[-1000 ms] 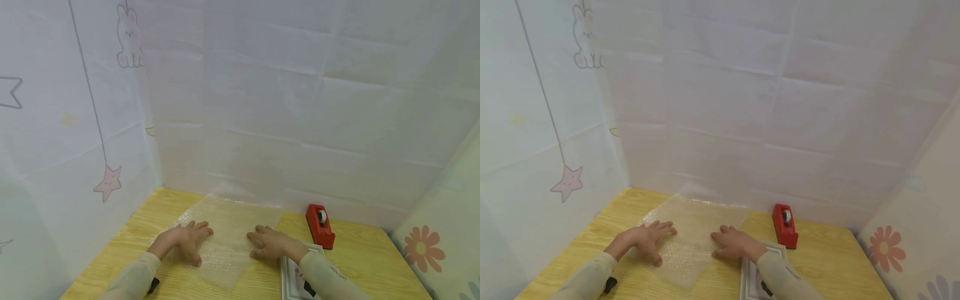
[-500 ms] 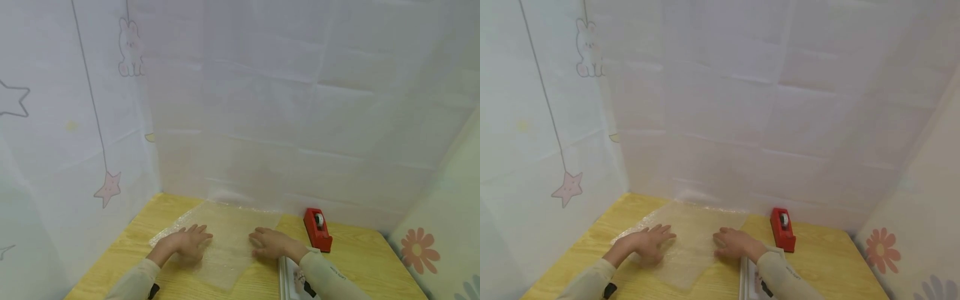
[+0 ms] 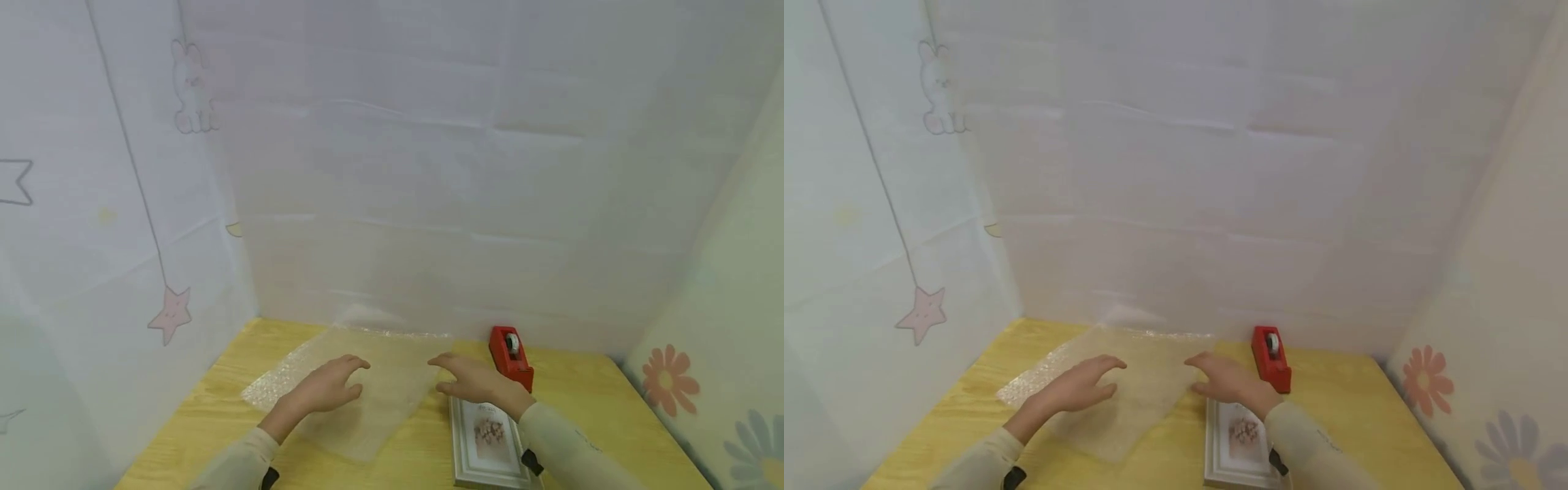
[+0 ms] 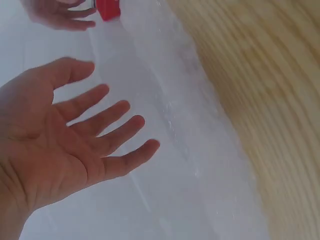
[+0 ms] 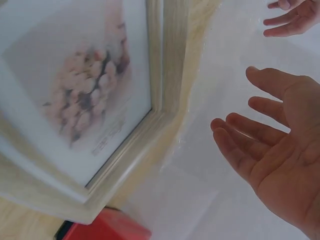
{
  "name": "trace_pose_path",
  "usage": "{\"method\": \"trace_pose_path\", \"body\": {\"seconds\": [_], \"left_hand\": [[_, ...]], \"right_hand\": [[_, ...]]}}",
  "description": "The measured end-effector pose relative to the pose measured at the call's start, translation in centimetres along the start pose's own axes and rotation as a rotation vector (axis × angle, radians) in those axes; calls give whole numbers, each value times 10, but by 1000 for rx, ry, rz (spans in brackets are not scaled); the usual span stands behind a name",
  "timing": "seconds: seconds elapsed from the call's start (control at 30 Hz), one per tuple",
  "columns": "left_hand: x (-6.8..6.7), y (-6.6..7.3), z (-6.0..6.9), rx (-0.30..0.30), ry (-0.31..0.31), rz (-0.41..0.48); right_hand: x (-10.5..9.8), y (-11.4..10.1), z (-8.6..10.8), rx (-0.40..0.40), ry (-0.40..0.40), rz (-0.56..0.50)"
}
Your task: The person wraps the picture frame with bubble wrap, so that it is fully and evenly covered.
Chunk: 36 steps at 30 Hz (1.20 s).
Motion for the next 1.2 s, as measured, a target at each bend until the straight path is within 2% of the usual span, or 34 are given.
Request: {"method": "trace_pose_path", "body": {"seconds": [0.2,0.37,0.47,0.53,0.7,0.83,1.0,1.1,1.2], "left_hand": [[10,16,-12,-30,141,159],[25,37,-15,-64,178,313],[38,50,-15,-102,161,402],[49,57,-15,-149,135,470],[76,71,-14,-264,60,610],[96,81,-15,-356,33,680],[119,93,-17,-432,8,724],[128,101,-16,-435,-10,709],[132,108,-13,-434,-9,685]], "right_hand": [[-22,16,20,8,124,-72],[-35,34,46,51,222,-110],[-42,46,63,103,259,-111],[-44,55,73,146,270,-111],[-42,72,95,254,249,-144],[-36,83,111,319,218,-172],[-31,92,130,372,182,-182],[-30,94,138,398,164,-197],[-28,95,146,432,150,-263]]}}
Point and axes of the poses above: each hand's wrist, its own z-axis away from the middle knuckle, its own x-axis out of the palm, y = z × x, the point moved 8 cm from there along -z, towards the middle knuckle, and after that the axes turned 15 degrees about y, right-handed, at the moved point
